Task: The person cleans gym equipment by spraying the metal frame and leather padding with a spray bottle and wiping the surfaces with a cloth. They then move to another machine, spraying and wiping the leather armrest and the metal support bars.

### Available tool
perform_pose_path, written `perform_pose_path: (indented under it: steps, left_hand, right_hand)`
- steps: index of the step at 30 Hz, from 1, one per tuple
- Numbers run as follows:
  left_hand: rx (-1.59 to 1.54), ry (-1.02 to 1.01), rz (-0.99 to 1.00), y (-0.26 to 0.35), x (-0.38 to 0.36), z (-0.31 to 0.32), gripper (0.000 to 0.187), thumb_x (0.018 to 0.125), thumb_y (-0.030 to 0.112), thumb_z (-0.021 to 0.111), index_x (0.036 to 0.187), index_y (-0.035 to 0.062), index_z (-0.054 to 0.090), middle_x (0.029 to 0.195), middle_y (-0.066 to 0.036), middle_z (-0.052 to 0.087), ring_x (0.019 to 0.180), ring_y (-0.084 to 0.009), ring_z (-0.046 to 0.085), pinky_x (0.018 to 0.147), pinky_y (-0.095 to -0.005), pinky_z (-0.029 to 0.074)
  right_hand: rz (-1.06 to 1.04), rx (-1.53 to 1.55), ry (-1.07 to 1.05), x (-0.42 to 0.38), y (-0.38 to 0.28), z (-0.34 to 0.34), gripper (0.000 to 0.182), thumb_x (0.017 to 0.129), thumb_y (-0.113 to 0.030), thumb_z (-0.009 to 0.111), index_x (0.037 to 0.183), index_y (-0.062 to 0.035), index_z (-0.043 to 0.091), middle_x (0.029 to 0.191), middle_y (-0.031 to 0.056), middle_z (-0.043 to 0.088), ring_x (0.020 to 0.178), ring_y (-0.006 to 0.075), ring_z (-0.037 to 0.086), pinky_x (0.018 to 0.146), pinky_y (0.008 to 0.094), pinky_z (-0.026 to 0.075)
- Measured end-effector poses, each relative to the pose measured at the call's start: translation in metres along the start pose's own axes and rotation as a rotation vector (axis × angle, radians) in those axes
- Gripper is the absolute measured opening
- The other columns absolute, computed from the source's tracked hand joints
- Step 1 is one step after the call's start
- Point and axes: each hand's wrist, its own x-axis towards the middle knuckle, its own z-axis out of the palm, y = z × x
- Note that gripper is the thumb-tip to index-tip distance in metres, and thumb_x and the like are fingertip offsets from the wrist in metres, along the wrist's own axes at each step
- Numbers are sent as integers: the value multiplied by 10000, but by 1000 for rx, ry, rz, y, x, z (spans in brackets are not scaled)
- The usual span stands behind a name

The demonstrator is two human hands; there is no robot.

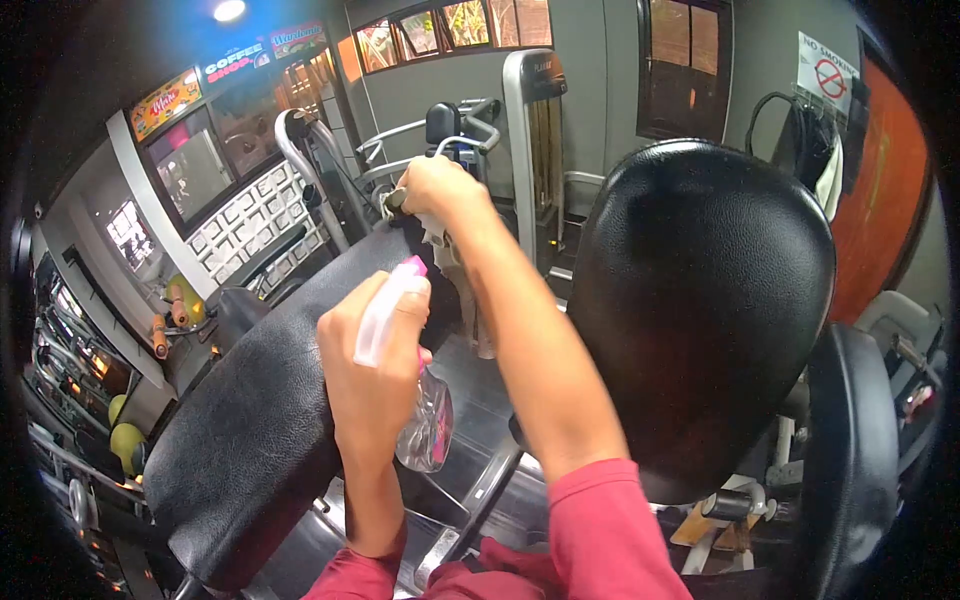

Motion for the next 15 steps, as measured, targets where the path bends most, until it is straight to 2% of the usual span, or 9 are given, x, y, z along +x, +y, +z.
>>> perform_pose_path:
  steps: [1, 2, 4, 6, 8, 9, 11, 12, 15]
  left_hand:
    - [-11, 0, -4, 0, 0, 0, 225, 914, 152, 607, 782, -29, 584, 707, -220, 560, 665, -440, 576, 601, -473, 439]
    - [26, -4, 5, 2, 0, 0, 231, 911, 160, 613, 774, -23, 578, 704, -215, 561, 661, -437, 580, 600, -474, 444]
    - [101, -10, 22, 3, 0, 1, 247, 906, 176, 625, 758, -13, 566, 698, -204, 564, 655, -431, 588, 597, -475, 454]
    - [101, -15, 26, 3, -1, 1, 249, 905, 178, 628, 752, -6, 561, 696, -197, 566, 645, -426, 590, 589, -472, 460]
    - [102, -18, 33, 4, -2, 2, 252, 903, 181, 631, 745, 0, 557, 694, -191, 568, 635, -421, 593, 581, -470, 465]
    - [78, -12, 34, 5, -3, 3, 241, 907, 156, 623, 751, -16, 559, 684, -196, 546, 625, -423, 561, 570, -464, 425]
    - [55, -2, 40, 6, -2, 4, 231, 910, 131, 615, 756, -32, 561, 674, -201, 523, 616, -424, 529, 560, -458, 385]
    - [56, -10, 41, 6, -2, 4, 227, 911, 131, 614, 760, -30, 560, 673, -199, 526, 617, -423, 532, 561, -459, 389]
    - [53, -26, 44, 5, -3, 4, 217, 911, 132, 613, 771, -26, 562, 673, -195, 530, 618, -420, 539, 562, -459, 398]
  right_hand:
    - [-42, -19, -101, 1, 5, -10, 403, 742, -259, 778, 1137, -192, 745, 984, 115, 747, 872, 242, 714, 812, 355, 558]
    - [10, -59, -242, -11, -5, -34, 451, 727, -274, 793, 1166, -189, 728, 991, 101, 746, 862, 225, 710, 786, 345, 559]
    - [75, -437, -447, -9, -16, -63, 470, 714, -292, 803, 1166, -190, 728, 983, 86, 747, 865, 211, 713, 760, 341, 563]
    - [246, -595, -674, -6, -12, -78, 463, 726, -253, 778, 1183, -206, 723, 999, 82, 749, 880, 212, 721, 724, 351, 570]
    - [204, -527, -608, -24, -15, -89, 482, 730, -192, 747, 1210, -211, 710, 1018, 102, 745, 889, 244, 720, 735, 361, 575]
    - [205, -536, -606, -22, -14, -87, 482, 730, -192, 747, 1210, -211, 710, 1018, 102, 745, 889, 244, 720, 735, 361, 575]
    - [32, -560, -434, -10, -3, -72, 494, 745, -139, 698, 1230, -227, 697, 1052, 125, 737, 930, 272, 716, 781, 377, 574]
    - [29, -428, -324, -4, 2, -59, 473, 761, -134, 666, 1223, -227, 704, 1137, 106, 719, 1035, 272, 696, 866, 367, 563]
    - [3, -290, -195, -1, -5, -26, 486, 800, -143, 668, 1271, -264, 671, 1175, 128, 700, 1082, 305, 675, 953, 413, 541]
